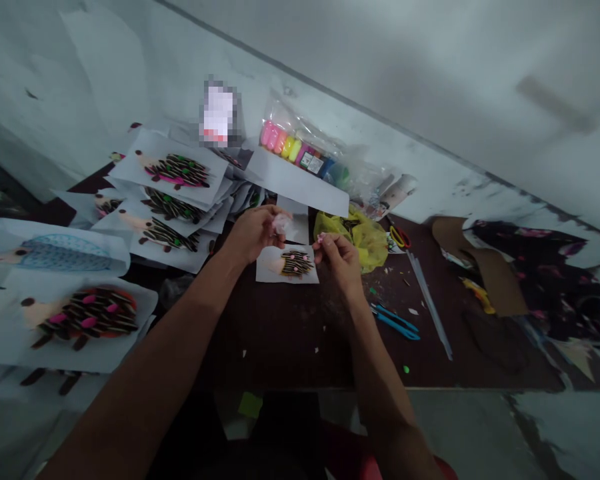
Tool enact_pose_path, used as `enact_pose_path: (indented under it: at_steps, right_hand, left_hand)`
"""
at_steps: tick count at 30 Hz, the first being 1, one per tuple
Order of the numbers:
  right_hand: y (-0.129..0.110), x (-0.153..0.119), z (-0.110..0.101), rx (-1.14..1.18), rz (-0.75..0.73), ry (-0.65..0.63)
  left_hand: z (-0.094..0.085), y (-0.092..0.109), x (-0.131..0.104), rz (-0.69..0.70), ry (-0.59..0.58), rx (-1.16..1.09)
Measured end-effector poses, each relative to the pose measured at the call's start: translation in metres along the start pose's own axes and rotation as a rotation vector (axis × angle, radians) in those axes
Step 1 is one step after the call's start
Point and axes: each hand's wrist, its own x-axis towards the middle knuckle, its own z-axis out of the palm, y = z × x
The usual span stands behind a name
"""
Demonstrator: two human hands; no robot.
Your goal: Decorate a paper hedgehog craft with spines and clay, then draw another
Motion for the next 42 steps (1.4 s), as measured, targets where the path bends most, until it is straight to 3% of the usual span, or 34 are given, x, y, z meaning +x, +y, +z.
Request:
enact_pose_path:
  at_steps: [6,12,18,20,24,28,35,39,42]
  right_hand:
    - [0.003,-0.001,0.002,-0.065,-0.022,0.002]
    - [0.004,-0.005,0.003,-0.143,-0.049,0.016]
    - [0.011,-0.001,0.005,0.033,0.030,0.033]
    - [0.014,0.000,0.004,0.039,0.049,0.007]
    - [0.016,0.002,0.002,-0.012,0.010,0.007]
    - [0.017,0.003,-0.001,-0.108,-0.072,0.023]
    - [0.014,-0.001,0.001,-0.100,-0.051,0.086]
    - [0.011,-0.001,0.000,-0.080,-0.038,0.131]
    - [0.014,0.001,0.001,-0.050,-0.035,0.114]
  left_hand:
    - [-0.007,0.000,0.003,-0.005,-0.057,0.077]
    - [-0.007,-0.006,0.003,0.138,0.114,0.223]
    - [-0.020,0.001,0.006,0.506,0.442,0.861]
    - [-0.023,0.001,0.005,0.562,0.480,1.089]
    - [-0.027,-0.006,0.000,0.533,0.380,1.373]
    - [-0.028,-0.013,-0.004,0.541,0.296,1.386]
    - [-0.021,-0.011,-0.008,0.469,0.329,1.460]
    - [-0.019,-0.004,-0.011,0.490,0.404,1.528]
    - [-0.014,0.001,-0.011,0.584,0.387,1.491]
